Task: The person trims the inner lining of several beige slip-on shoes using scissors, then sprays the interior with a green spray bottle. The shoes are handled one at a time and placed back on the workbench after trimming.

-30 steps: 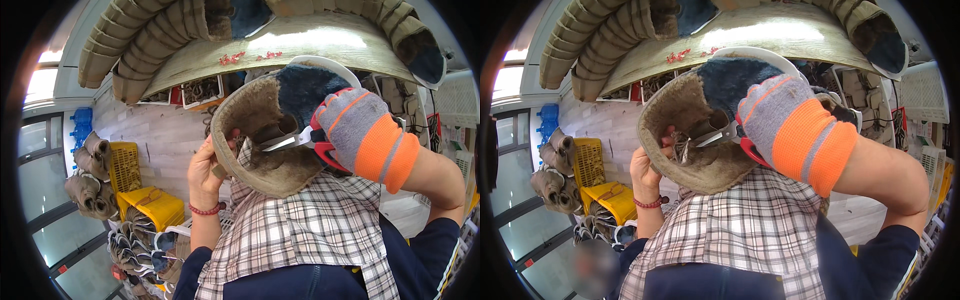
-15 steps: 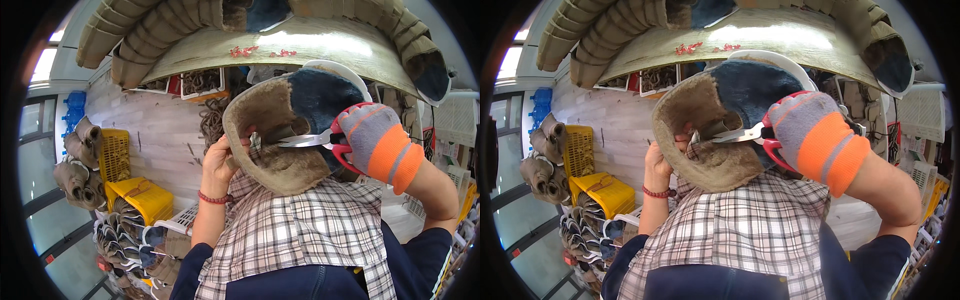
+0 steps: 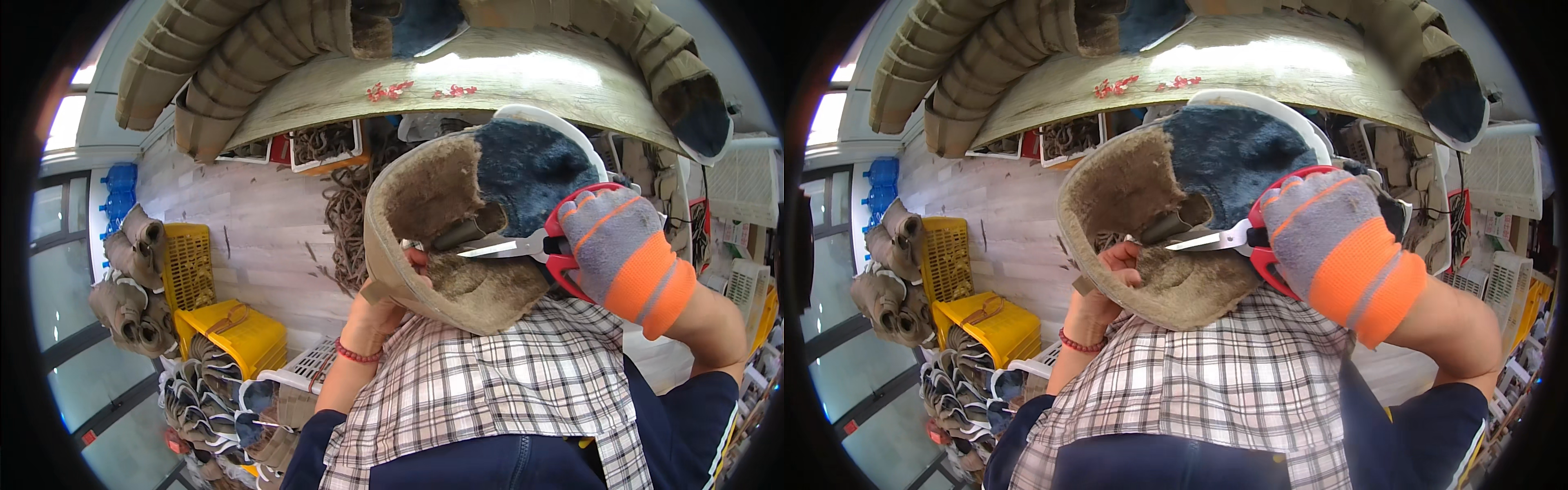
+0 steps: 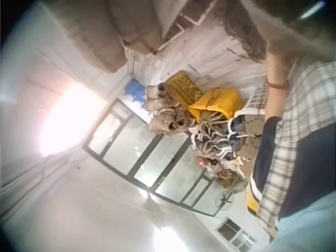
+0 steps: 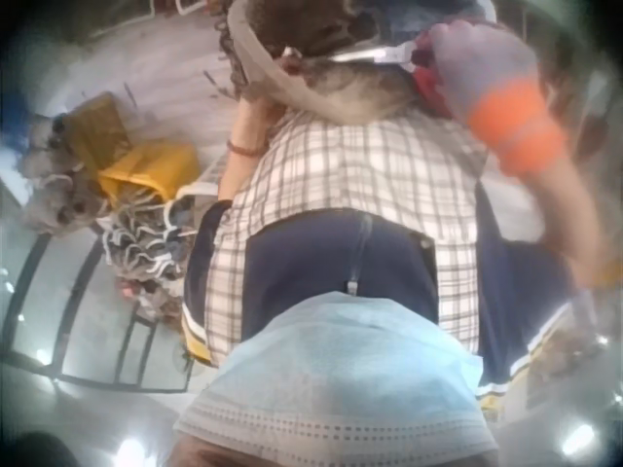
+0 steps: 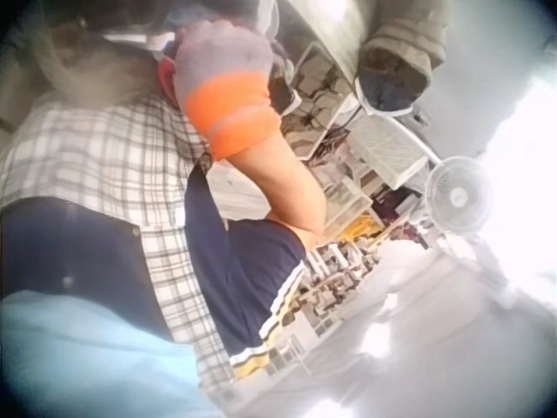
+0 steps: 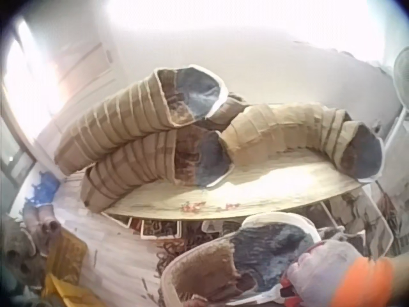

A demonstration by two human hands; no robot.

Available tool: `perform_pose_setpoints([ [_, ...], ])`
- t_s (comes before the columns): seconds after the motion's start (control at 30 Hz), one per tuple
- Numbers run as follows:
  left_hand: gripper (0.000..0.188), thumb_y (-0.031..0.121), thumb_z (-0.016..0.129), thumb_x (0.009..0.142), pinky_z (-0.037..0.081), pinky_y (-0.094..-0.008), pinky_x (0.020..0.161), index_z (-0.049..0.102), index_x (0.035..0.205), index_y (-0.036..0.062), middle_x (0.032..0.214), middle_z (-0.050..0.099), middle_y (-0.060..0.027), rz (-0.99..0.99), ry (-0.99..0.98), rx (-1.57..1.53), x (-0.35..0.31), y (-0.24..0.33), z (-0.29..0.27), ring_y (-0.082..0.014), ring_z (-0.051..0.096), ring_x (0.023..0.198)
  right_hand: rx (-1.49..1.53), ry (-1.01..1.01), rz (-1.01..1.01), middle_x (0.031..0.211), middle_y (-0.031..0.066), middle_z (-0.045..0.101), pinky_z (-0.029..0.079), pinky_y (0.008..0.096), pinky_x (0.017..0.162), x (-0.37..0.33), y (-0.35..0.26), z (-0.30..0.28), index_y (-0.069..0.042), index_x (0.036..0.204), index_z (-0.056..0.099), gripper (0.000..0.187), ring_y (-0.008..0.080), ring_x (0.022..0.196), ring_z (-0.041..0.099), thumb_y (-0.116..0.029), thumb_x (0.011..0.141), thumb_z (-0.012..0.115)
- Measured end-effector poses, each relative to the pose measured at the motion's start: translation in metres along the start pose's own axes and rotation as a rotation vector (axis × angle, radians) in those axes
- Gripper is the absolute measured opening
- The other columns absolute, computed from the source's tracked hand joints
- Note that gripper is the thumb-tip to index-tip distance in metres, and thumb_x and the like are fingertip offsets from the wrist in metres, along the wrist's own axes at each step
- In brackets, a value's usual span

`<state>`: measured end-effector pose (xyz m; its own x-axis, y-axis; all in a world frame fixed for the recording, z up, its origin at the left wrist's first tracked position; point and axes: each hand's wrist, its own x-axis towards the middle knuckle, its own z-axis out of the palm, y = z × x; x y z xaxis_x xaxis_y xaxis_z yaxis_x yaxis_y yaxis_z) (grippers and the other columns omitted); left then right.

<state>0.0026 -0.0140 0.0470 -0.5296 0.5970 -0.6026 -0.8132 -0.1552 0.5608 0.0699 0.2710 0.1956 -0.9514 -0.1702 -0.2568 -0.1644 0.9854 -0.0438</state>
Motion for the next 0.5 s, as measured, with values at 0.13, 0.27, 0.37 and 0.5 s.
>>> perform_pose_setpoints([
  [0.13,0.034,-0.007,0.07,0.068,0.052,-0.0304,0.074,0.06,0.099,0.0004,0.086,0.06,-0.0072,0.008,0.052,0.043,-0.002,-0.004,-0.006,-0.0184,0.061,0.08,0.104,0.059,-0.017,0.082,0.008,0.06,0.044,0.0368,0.071,-0.003,0.006,0.008,-0.012,0.091,0.061,0.029,0.0249,0.078,0.058,-0.032,0.071,0.067],
  [0.27,0.032,-0.009,0.066,0.069,0.053,-0.0319,0.075,0.061,0.1,-0.0024,0.094,0.064,-0.0126,0.128,-0.02,0.089,0.001,-0.006,-0.002,-0.0205,0.062,0.078,0.065,-0.025,0.048,0.081,0.0084,0.06,0.044,0.0376,0.07,-0.007,0.005,0.003,-0.012,0.09,0.062,0.028,0.0256,0.077,0.058,-0.033,0.071,0.066],
  [0.37,0.03,-0.007,0.065,0.07,0.053,-0.0305,0.076,0.061,0.1,-0.0025,0.096,0.064,-0.0133,0.12,-0.051,0.041,0.003,-0.005,0.004,-0.0203,0.062,0.08,0.061,0.086,0.001,0.08,0.0082,0.06,0.045,0.0378,0.069,-0.012,0.013,0.009,-0.012,0.09,0.062,0.028,0.0256,0.075,0.059,-0.032,0.07,0.067],
  [0.5,0.028,-0.002,0.066,0.072,0.052,-0.0288,0.073,0.061,0.1,-0.0028,0.095,0.064,-0.0123,-0.002,-0.042,0.028,0.004,0.002,0.011,-0.0192,0.062,0.081,0.077,0.068,0.02,0.078,0.0078,0.06,0.046,0.0369,0.067,-0.013,0.017,-0.001,-0.012,0.09,0.062,0.029,0.0253,0.073,0.059,-0.03,0.069,0.069],
])
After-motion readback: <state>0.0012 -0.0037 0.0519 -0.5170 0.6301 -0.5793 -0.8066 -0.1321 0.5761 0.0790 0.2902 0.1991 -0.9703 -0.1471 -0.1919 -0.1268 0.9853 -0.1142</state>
